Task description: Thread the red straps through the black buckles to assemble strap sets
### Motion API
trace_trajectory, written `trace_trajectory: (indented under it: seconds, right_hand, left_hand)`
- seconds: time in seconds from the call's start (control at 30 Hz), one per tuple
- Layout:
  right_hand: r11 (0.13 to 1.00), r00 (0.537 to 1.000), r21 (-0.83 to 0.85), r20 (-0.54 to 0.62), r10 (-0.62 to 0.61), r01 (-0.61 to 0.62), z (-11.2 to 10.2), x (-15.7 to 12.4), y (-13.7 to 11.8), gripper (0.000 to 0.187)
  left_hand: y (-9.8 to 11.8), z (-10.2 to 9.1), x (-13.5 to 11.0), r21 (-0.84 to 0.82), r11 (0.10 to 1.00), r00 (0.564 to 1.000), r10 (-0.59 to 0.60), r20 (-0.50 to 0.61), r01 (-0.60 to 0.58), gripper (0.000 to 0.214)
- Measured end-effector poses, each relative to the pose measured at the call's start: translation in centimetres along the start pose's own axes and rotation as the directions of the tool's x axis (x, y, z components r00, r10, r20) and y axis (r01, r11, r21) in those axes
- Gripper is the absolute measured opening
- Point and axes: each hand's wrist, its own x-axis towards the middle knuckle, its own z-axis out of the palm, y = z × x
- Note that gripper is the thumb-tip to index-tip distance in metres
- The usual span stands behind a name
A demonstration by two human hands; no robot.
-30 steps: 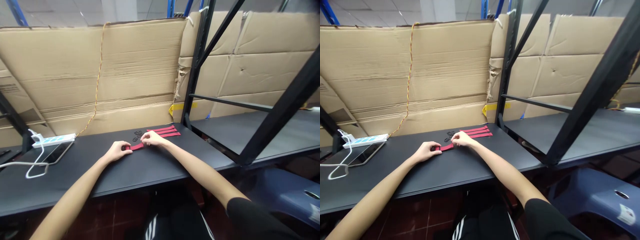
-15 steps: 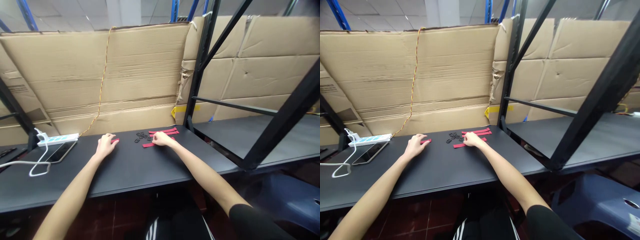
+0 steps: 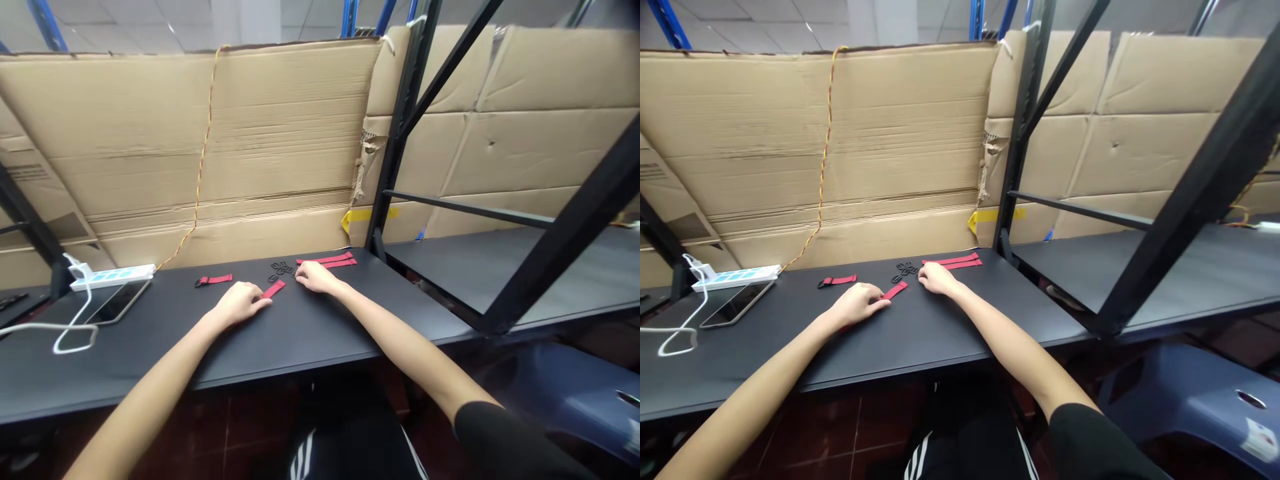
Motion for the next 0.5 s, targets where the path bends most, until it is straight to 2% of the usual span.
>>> trace_trajectory:
  seconds: [0.07, 0.1, 0.23, 0.33, 0.4, 0.5]
  right_hand:
    - [1.0, 1.0, 0.022, 0.005, 0.02, -0.02, 0.0, 0.1, 0.1, 0.017]
    - [0.999, 0.999, 0.035, 0.004, 0.032, -0.032, 0.0, 0.1, 0.1, 0.016]
    - [0.995, 0.998, 0.08, -0.008, 0.06, -0.059, 0.1, 0.1, -0.1, 0.013]
    - [0.989, 0.998, 0.131, -0.009, 0.065, -0.063, -0.1, 0.1, -0.4, 0.01]
    - [0.971, 0.998, 0.23, 0.013, 0.06, -0.061, -0.1, 0.1, -0.7, 0.009]
    - [0.907, 0.996, 0.415, 0.078, 0.039, -0.068, 0.0, 0.1, -1.1, 0.027]
  left_hand:
    - [-0.5, -0.1, 0.0, 0.06, 0.994, 0.996, -0.089, -0.028, 0.09, 0.039]
    - [-0.6, -0.1, -0.1, 0.063, 0.993, 0.995, -0.094, -0.039, 0.096, 0.034]
    - [-0.7, 0.3, -0.3, -0.03, 1.0, 0.999, -0.003, -0.049, 0.002, 0.025]
    - [-0.5, 0.5, -0.3, -0.095, 0.994, 0.998, -0.056, -0.043, 0.051, 0.019]
    - [-0.6, 0.7, -0.1, -0.156, 0.984, 0.994, -0.097, -0.049, 0.088, 0.019]
    - [-0.9, 0.9, 0.2, -0.26, 0.959, 0.989, -0.133, -0.062, 0.113, 0.023]
